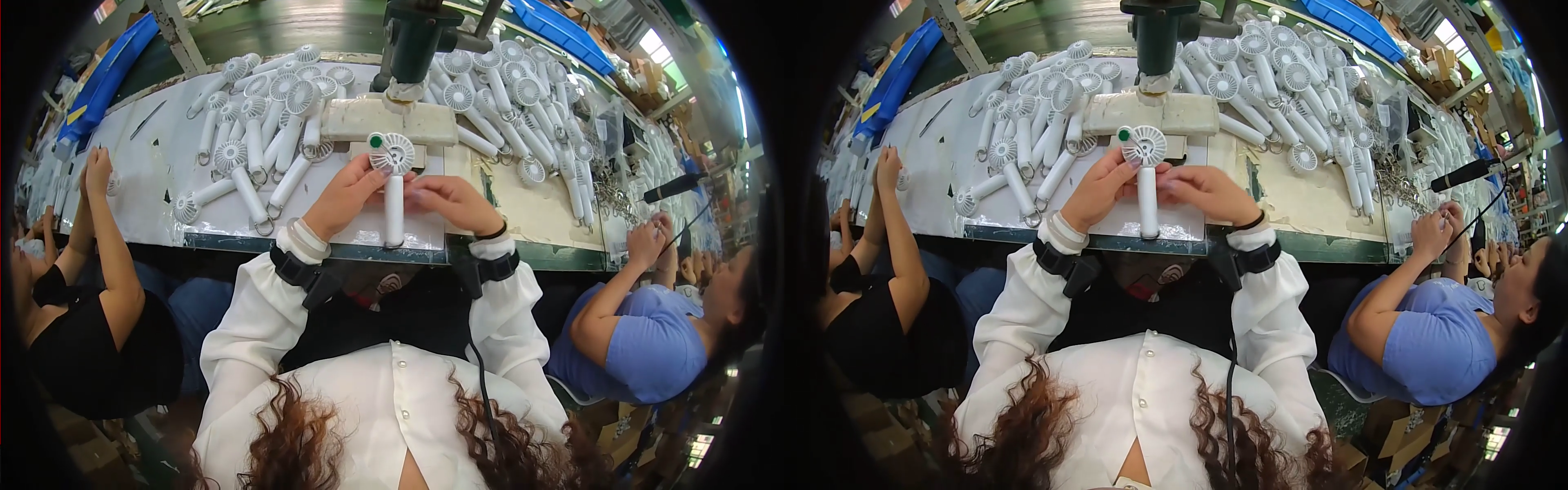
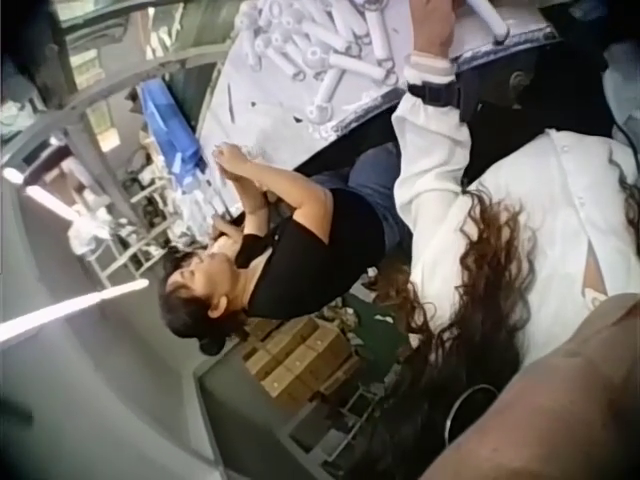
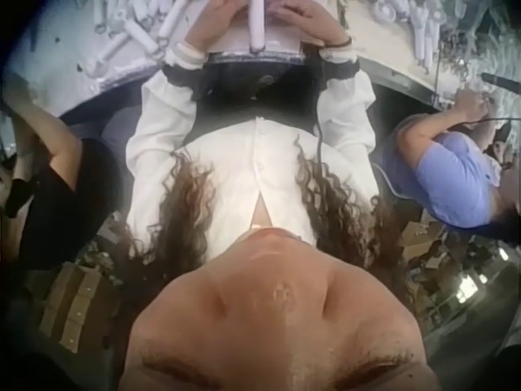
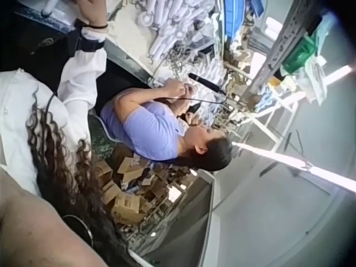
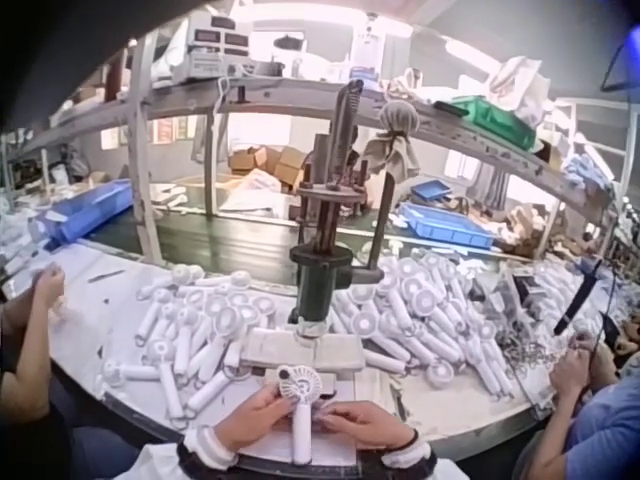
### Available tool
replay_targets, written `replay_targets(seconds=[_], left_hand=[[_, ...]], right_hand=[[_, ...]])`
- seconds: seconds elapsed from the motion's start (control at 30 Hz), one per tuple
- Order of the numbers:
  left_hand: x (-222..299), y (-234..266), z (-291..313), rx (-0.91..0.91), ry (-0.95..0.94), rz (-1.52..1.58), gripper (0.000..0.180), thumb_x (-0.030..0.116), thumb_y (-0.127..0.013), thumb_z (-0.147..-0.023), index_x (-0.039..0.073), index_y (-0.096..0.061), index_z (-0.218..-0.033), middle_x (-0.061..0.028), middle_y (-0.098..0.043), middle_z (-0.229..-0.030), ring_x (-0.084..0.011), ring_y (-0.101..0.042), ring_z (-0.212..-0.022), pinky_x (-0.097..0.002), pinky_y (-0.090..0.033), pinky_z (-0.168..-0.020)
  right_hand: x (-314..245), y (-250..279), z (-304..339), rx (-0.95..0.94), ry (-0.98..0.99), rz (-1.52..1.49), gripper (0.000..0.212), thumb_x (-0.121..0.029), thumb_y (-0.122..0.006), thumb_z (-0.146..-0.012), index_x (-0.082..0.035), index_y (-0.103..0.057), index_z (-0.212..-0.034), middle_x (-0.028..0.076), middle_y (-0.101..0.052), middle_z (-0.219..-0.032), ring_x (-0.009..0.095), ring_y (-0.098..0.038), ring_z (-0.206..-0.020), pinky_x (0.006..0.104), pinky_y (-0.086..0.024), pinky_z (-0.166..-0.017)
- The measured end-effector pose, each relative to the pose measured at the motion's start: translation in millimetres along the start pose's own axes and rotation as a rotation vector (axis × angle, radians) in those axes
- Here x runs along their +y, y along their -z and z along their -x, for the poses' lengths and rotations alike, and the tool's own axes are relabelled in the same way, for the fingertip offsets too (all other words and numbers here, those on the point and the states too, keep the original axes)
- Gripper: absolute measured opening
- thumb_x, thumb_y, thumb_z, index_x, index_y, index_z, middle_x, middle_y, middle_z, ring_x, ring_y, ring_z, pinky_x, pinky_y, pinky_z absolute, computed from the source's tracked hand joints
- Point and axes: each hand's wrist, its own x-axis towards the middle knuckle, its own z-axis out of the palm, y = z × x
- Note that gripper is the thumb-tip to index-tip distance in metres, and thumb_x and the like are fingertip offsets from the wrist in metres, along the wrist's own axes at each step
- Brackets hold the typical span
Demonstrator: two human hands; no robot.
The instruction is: The person picks up a handheld fan, presses a small component into the center of the fan head, and uses a tool to press around the edges. They then pick up a metal ring, hook it into the base of the fan handle, and set the fan aside.
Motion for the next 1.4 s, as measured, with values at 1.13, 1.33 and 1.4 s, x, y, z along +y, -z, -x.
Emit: replay_targets(seconds=[1.13, 1.33, 1.4], left_hand=[[-1, -10, -8, -0.003, 0.215, -0.043, 0.033, 0.015, -0.047, -0.098, 0.002, -0.036, -0.127, -0.0148, -0.062, -0.112, -0.0264, -0.070, -0.086, -0.0360, -0.060, -0.073], [-4, -10, -8, 0.026, 0.234, -0.054, 0.034, 0.015, -0.050, -0.097, 0.002, -0.036, -0.125, -0.0127, -0.061, -0.108, -0.0266, -0.070, -0.084, -0.0355, -0.060, -0.069], [-2, -9, -7, 0.047, 0.235, -0.016, 0.035, 0.016, -0.052, -0.096, 0.002, -0.037, -0.125, -0.0120, -0.060, -0.107, -0.0266, -0.071, -0.083, -0.0350, -0.060, -0.068]], right_hand=[[-4, -2, -38, 0.370, 0.591, 0.469, 0.026, -0.007, -0.053, -0.095, -0.001, -0.061, -0.119, 0.008, -0.063, -0.112, 0.016, -0.059, -0.101, 0.0279, -0.045, -0.091], [2, 1, -36, 0.305, 0.406, 0.355, 0.025, -0.009, -0.055, -0.094, 0.001, -0.061, -0.118, 0.006, -0.065, -0.105, 0.012, -0.058, -0.094, 0.0250, -0.045, -0.085], [3, 1, -35, 0.319, 0.385, 0.281, 0.025, -0.009, -0.056, -0.094, 0.001, -0.061, -0.117, 0.005, -0.065, -0.103, 0.011, -0.058, -0.091, 0.0242, -0.045, -0.083]])
